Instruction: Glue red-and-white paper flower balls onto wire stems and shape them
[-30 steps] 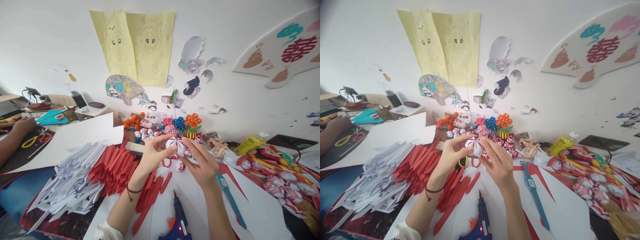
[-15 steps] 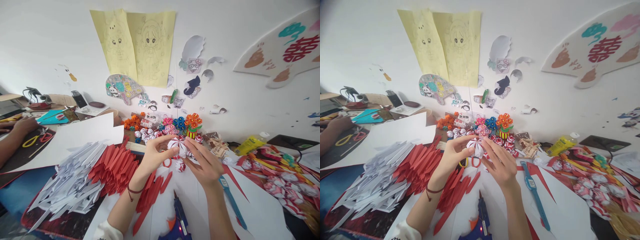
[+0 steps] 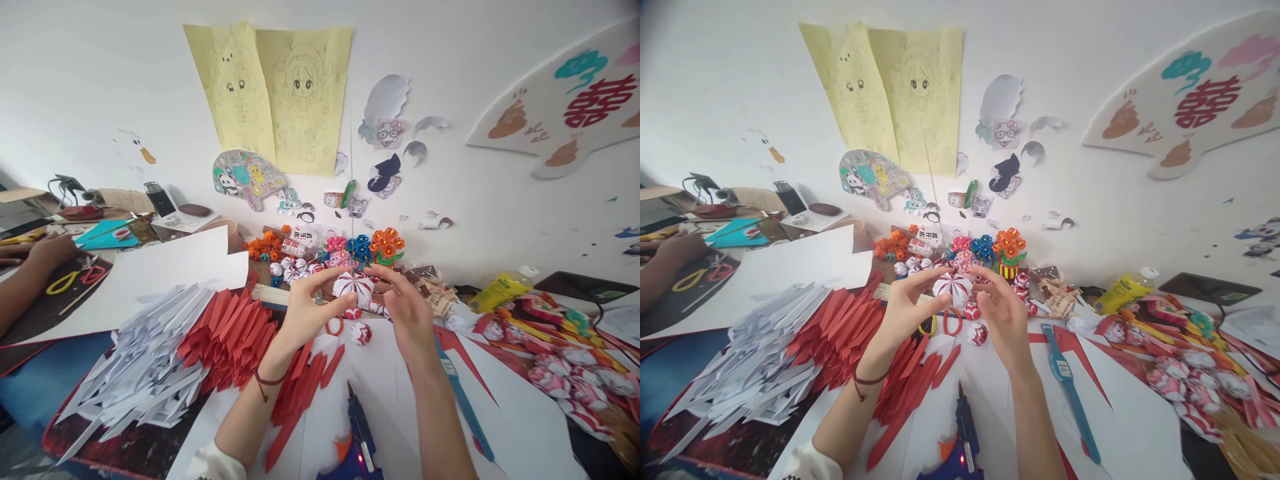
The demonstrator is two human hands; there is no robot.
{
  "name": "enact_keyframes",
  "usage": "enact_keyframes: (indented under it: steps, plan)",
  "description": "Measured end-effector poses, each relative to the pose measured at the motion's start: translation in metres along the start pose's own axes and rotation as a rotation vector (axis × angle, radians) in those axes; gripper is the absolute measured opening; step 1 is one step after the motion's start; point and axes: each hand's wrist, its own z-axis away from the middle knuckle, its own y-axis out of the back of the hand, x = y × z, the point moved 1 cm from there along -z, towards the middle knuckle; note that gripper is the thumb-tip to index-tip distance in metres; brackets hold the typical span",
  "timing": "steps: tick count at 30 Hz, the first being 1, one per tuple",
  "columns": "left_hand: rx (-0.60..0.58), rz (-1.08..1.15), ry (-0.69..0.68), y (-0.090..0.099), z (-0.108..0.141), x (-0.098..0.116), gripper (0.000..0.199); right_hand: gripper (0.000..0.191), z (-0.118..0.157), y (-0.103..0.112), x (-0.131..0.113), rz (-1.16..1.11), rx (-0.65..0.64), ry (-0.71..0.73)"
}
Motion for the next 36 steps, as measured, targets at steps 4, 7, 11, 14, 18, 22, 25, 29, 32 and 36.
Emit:
enact_keyframes:
  steps: [4,7,11,14,18,22,25,29,32,36]
  plan:
    - [0.000,-0.092,-0.038,-0.002,0.001,0.000,0.046,0.049,-0.002,-0.004,0.012,-0.249,-0.077,-0.301]
    - [-0.024,-0.141,-0.071,-0.004,0.001,0.002,0.045,0.045,-0.001,-0.007,0.013,-0.422,-0.147,-0.397]
    - [-0.028,-0.204,-0.105,-0.004,0.002,0.005,0.045,0.025,0.001,-0.009,0.013,-0.569,-0.148,-0.488]
    - [-0.032,-0.231,-0.122,-0.003,0.002,0.007,0.044,0.023,0.000,-0.010,0.014,-0.639,-0.146,-0.569]
    - [-0.031,-0.256,-0.152,-0.002,0.002,0.009,0.044,0.023,-0.001,-0.008,0.019,-0.711,-0.141,-0.610]
    - [-0.038,-0.266,-0.169,-0.002,0.002,0.009,0.044,0.026,-0.001,-0.006,0.024,-0.725,-0.166,-0.609]
    - [-0.050,-0.260,-0.167,-0.002,0.002,0.010,0.045,0.029,-0.001,-0.006,0.027,-0.717,-0.199,-0.597]
    - [-0.067,-0.255,-0.176,-0.001,0.002,0.011,0.044,0.033,-0.001,-0.005,0.028,-0.686,-0.239,-0.574]
    - [-0.077,-0.249,-0.181,-0.001,0.001,0.011,0.045,0.035,-0.001,-0.004,0.029,-0.660,-0.254,-0.561]
    - [-0.087,-0.238,-0.196,-0.001,0.001,0.010,0.046,0.037,0.000,-0.004,0.028,-0.645,-0.236,-0.559]
